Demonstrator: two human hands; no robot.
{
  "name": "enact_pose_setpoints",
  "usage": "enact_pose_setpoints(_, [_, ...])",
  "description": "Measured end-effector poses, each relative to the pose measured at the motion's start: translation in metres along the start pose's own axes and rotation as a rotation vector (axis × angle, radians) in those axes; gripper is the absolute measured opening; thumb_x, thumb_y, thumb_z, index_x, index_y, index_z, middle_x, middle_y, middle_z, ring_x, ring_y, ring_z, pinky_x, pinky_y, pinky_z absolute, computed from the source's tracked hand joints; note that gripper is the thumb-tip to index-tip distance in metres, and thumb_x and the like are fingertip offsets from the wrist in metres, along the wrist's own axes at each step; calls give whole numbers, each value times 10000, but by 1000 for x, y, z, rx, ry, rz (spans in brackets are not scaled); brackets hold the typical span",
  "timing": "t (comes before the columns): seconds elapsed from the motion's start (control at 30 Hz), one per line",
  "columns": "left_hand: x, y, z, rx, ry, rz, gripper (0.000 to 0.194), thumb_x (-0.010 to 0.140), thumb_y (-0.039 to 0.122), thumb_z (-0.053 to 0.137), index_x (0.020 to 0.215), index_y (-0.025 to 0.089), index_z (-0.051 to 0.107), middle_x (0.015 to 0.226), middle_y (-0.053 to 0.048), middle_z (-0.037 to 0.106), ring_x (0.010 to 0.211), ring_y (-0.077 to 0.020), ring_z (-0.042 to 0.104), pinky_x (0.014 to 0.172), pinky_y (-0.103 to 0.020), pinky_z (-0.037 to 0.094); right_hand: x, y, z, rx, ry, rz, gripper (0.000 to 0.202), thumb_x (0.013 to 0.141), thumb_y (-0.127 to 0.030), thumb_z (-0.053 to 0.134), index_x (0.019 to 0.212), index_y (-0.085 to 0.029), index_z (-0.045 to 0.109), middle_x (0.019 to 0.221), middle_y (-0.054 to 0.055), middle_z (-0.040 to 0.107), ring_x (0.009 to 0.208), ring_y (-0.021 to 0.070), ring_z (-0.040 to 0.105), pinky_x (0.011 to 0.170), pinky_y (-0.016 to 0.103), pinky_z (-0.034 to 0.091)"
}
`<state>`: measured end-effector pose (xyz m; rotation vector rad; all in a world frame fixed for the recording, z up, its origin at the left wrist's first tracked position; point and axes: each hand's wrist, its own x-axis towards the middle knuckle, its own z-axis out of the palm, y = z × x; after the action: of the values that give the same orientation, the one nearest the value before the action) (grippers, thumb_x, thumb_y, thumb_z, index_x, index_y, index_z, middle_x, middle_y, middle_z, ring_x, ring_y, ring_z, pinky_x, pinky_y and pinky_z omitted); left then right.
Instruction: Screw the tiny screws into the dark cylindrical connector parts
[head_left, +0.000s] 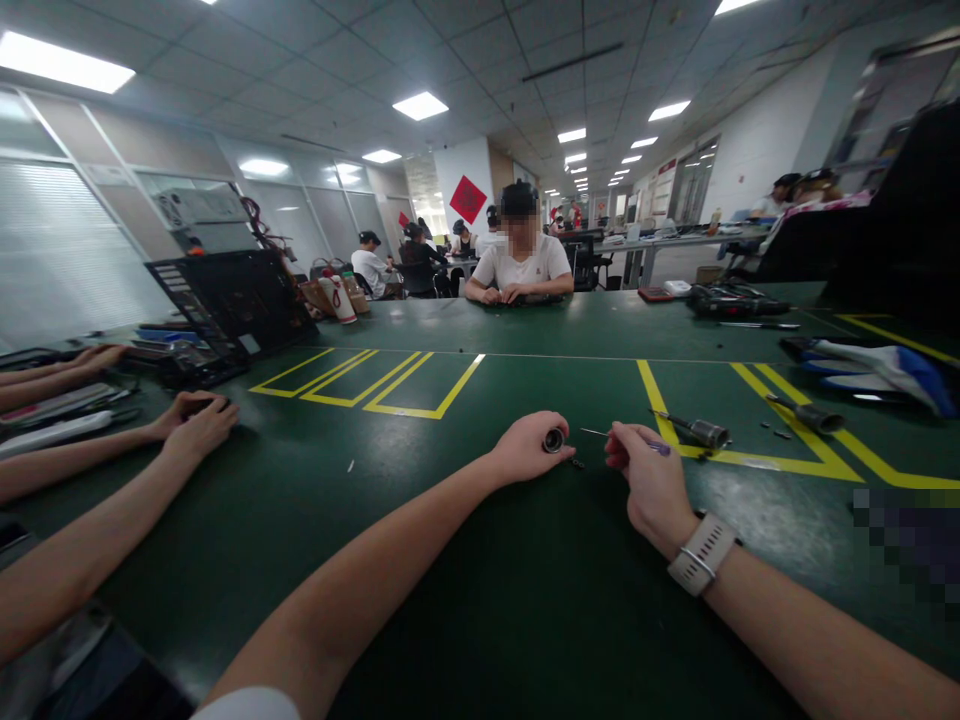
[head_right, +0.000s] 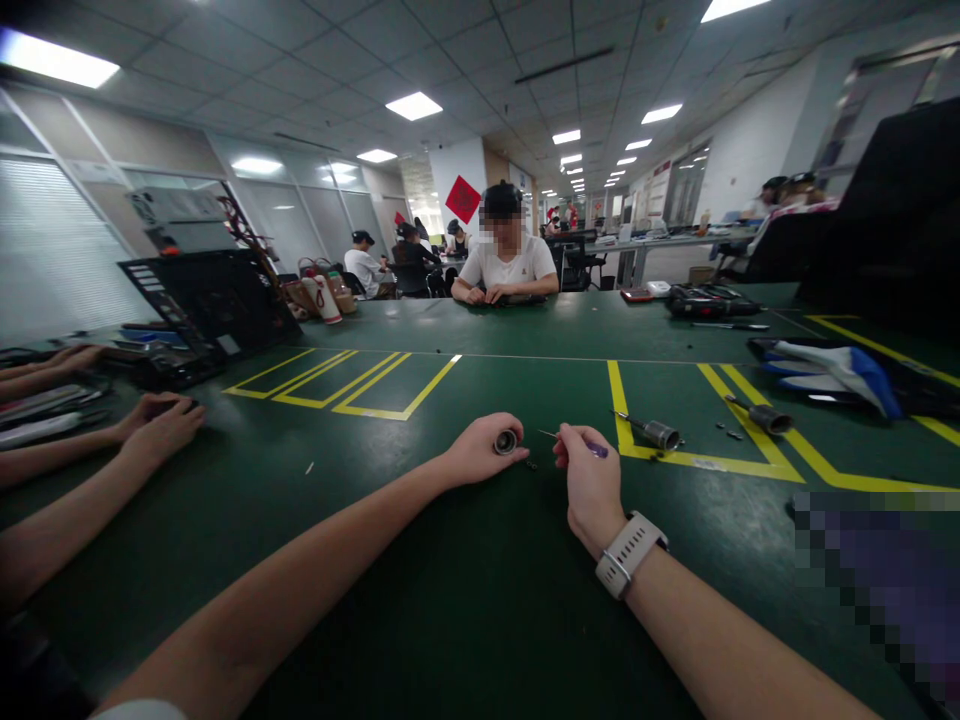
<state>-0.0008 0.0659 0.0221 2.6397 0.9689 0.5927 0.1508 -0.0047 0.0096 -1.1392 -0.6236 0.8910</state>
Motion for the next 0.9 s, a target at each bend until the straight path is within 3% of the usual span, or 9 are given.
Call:
enact_pose_setpoints(0.3, [2,18,7,-92,-145,201,420,718,440,670,1018,163,572,1022,-71,633,954,-202,585,839,-320,438,3,6,1,-46,36,-54,144,622,-296,664,698,-189,605,654,-17,581,573,128,537,502,245,447])
enact_pose_setpoints(0.43, [0,23,6,-100,-218,230,513,683,465,695,1094,188,562,1089,-70,634,1010,-221,588,869,-332,438,1,9,2,-107,14,-101,159,615,-303,658,709,-189,601,669,-9,589,592,142,564,529,265,473])
enact_pose_setpoints(0.6, [-4,28,4,14,-226,251,307,832,366,557,1077,185,591,1202,-83,595,1136,-221,531,950,-368,405,16,-6,-1,-234,-9,-223,233,702,-377,580,837,-191,613,749,28,635,661,174,614,557,292,492])
enact_pose_setpoints(0.67, [-6,31,4,69,-219,255,239,865,323,506,1029,182,610,1216,-83,580,1139,-217,522,951,-373,403,32,-20,-10,-308,1,-300,291,769,-416,503,946,-207,602,776,28,652,698,175,628,623,314,498])
enact_pose_setpoints(0.73, [-7,35,3,110,-211,251,209,879,293,477,993,176,607,1167,-82,586,1081,-208,538,910,-358,422,50,-35,-26,-415,54,-369,263,773,-401,506,928,-216,608,836,36,657,779,186,626,717,340,480])
enact_pose_setpoints(0.8, [-7,39,3,139,-200,250,181,881,272,466,958,167,591,1079,-79,589,999,-197,547,849,-330,436,68,-45,-47,-551,124,-389,191,721,-337,565,857,-215,620,865,52,653,868,226,600,781,382,439])
enact_pose_setpoints(0.9, [-7,41,1,161,-210,252,149,886,253,448,913,168,568,992,-66,573,908,-178,536,785,-296,431,86,-46,-76,-728,177,-330,168,626,-284,627,777,-211,630,814,69,642,826,271,585,717,415,425])
